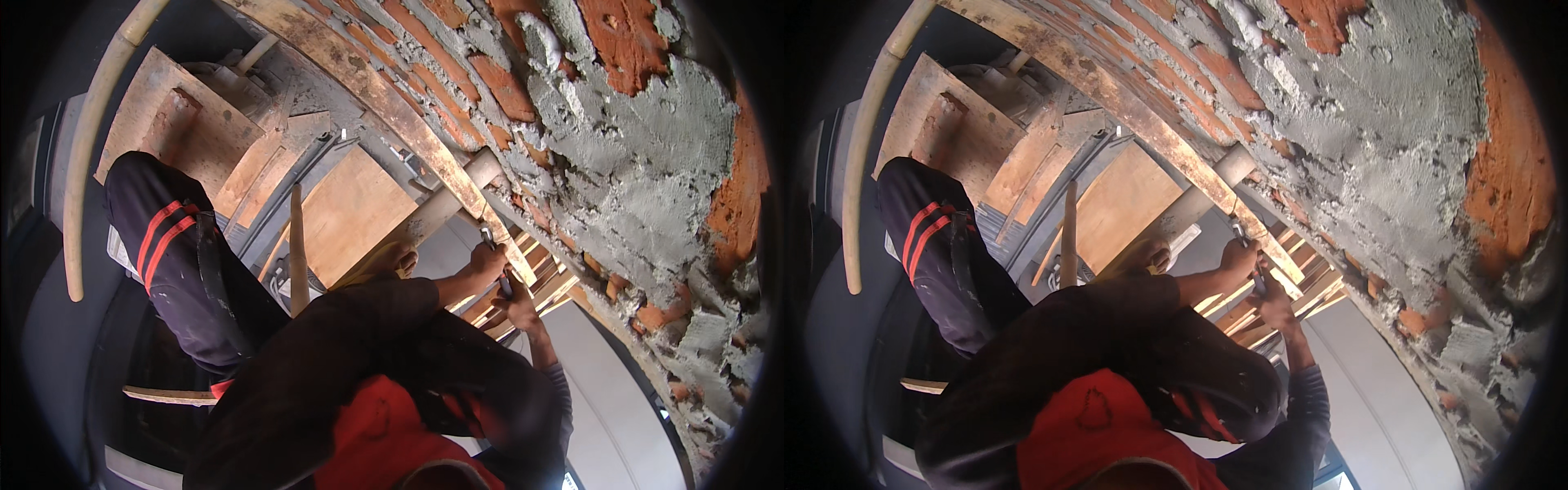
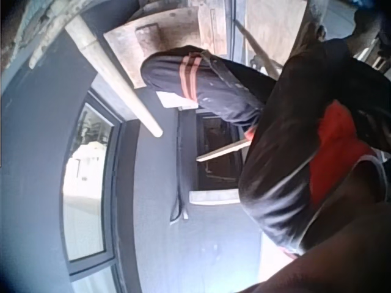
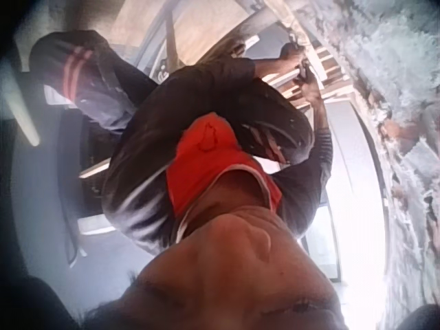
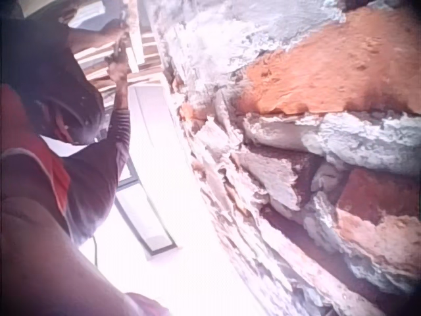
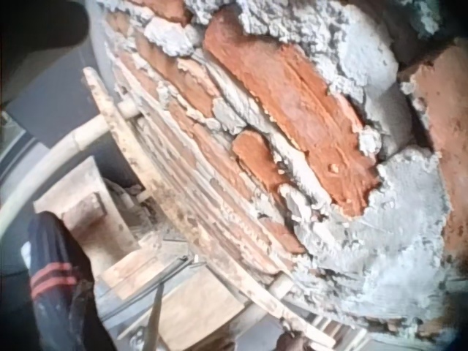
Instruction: The person secures a wooden support structure to a brick wall using pliers and wire. They then retrieve a bundle of black electrical cables, separate a length, and route it through the wooden framework, securing it in place.
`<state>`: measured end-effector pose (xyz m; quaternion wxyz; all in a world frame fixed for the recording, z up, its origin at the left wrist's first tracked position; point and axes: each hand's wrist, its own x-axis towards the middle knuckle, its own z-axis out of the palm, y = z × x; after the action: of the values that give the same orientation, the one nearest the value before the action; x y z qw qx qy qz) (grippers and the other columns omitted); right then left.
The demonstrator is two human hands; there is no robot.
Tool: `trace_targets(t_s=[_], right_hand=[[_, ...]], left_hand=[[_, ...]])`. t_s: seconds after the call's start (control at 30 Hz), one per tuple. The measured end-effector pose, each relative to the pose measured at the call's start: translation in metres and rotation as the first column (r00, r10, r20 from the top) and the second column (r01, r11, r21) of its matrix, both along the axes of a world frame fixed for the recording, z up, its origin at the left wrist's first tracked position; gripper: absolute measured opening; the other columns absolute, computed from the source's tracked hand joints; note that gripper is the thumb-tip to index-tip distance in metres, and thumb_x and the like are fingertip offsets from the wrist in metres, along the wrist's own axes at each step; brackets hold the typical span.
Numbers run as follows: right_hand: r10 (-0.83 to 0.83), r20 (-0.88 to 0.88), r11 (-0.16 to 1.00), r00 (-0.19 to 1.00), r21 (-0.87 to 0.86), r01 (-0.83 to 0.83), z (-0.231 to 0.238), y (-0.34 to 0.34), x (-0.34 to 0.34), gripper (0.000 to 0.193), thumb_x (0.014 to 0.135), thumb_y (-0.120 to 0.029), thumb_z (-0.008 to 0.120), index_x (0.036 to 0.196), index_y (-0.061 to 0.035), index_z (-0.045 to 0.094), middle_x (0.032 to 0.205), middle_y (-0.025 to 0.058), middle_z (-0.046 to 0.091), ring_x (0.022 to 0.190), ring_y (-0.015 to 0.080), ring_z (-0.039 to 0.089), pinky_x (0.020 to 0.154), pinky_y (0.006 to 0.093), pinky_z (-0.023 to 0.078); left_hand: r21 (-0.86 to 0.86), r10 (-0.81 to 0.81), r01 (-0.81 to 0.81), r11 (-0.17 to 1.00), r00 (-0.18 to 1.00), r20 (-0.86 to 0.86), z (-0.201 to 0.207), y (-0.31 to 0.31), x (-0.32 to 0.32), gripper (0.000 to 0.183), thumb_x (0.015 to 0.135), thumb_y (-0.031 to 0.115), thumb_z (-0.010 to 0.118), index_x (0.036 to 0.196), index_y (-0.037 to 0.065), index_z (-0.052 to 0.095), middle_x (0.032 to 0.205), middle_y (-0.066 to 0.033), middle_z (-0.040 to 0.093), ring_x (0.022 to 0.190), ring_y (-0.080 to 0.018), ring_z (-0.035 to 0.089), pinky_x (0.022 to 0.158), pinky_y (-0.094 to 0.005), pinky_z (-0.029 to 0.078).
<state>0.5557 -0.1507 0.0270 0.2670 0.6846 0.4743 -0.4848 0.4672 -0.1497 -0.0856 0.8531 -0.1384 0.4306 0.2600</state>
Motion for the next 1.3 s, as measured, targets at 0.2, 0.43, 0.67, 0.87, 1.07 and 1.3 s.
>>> trace_targets(t_s=[0.2, 0.43, 0.67, 0.87, 1.07, 1.3], right_hand=[[-0.005, -0.033, 0.985, 0.999, 0.17, 0.01, -0.017, -0.03, 0.02, 0.054, 0.069, 0.001, 0.061, 0.12, -0.0018, 0.043, 0.074, 0.0018, 0.045, 0.067, 0.0131, 0.045, 0.06, 0.0302, 0.043], [-0.502, -0.164, 0.865, 0.849, -0.068, 0.498, 0.001, -0.026, -0.029, 0.043, 0.069, -0.001, 0.059, 0.11, -0.0021, 0.044, 0.07, 0.0019, 0.043, 0.057, 0.0125, 0.045, 0.052, 0.0281, 0.039], [-0.927, -0.191, 0.374, 0.323, -0.545, 0.751, 0.01, -0.022, -0.03, 0.027, 0.075, 0.004, 0.06, 0.095, -0.0066, 0.046, 0.069, -0.001, 0.039, 0.06, 0.0092, 0.042, 0.053, 0.0265, 0.033], [-0.723, -0.08, 0.685, 0.686, -0.217, 0.696, 0.016, -0.016, -0.04, 0.052, 0.084, -0.019, 0.061, 0.123, 0.0047, 0.036, 0.086, 0.014, 0.059, 0.074, 0.0265, 0.064, 0.061, 0.0394, 0.052], [0.44, 0.52, 0.623, 0.732, 0.41, -0.666, 0.041, -0.054, -0.08, 0.099, 0.068, -0.047, 0.074, 0.138, 0.0023, 0.023, 0.101, 0.0186, 0.059, 0.066, 0.0331, 0.065, 0.049, 0.0401, 0.052], [0.339, 0.885, 0.464, 0.318, 0.137, -0.875, 0.004, -0.07, -0.1, 0.085, 0.07, -0.031, 0.069, 0.14, -0.0027, 0.03, 0.106, 0.0155, 0.054, 0.099, 0.0281, 0.051, 0.091, 0.0405, 0.04]], left_hand=[[0.0, 0.181, -0.181, 0.983, 0.983, -0.007, -0.007, -0.012, 0.017, 0.028, 0.089, 0.026, 0.054, 0.074, 0.003, 0.051, 0.059, -0.0046, 0.053, 0.047, -0.0163, 0.057, 0.039, -0.0291, 0.044], [0.015, 0.163, -0.166, 0.986, 0.979, 0.121, -0.001, -0.009, -0.025, 0.024, 0.086, 0.024, 0.063, 0.078, 0.002, 0.056, 0.065, -0.0053, 0.056, 0.056, -0.0164, 0.059, 0.051, -0.0287, 0.051], [-0.192, 0.315, -0.25, 0.949, 0.723, 0.615, -0.01, -0.008, -0.031, 0.018, 0.085, 0.024, 0.064, 0.081, 0.01, 0.054, 0.073, 0.0003, 0.051, 0.074, -0.0144, 0.054, 0.07, -0.0326, 0.048], [-0.284, 0.376, -0.258, 0.923, 0.763, 0.526, -0.005, -0.001, -0.033, 0.019, 0.084, 0.017, 0.06, 0.071, 0.014, 0.047, 0.056, 0.005, 0.04, 0.047, -0.01, 0.043, 0.055, -0.0298, 0.043], [-0.31, 0.321, -0.203, 0.929, 0.858, 0.4, 0.002, 0.002, -0.032, 0.016, 0.082, 0.016, 0.062, 0.073, 0.009, 0.052, 0.055, 0.0037, 0.043, 0.047, -0.0101, 0.045, 0.051, -0.0291, 0.045], [-0.297, 0.337, -0.242, 0.924, 0.883, 0.327, 0.006, 0.004, -0.028, 0.016, 0.081, 0.013, 0.063, 0.071, 0.005, 0.052, 0.058, -0.0016, 0.049, 0.046, -0.0137, 0.048, 0.046, -0.0291, 0.041]])
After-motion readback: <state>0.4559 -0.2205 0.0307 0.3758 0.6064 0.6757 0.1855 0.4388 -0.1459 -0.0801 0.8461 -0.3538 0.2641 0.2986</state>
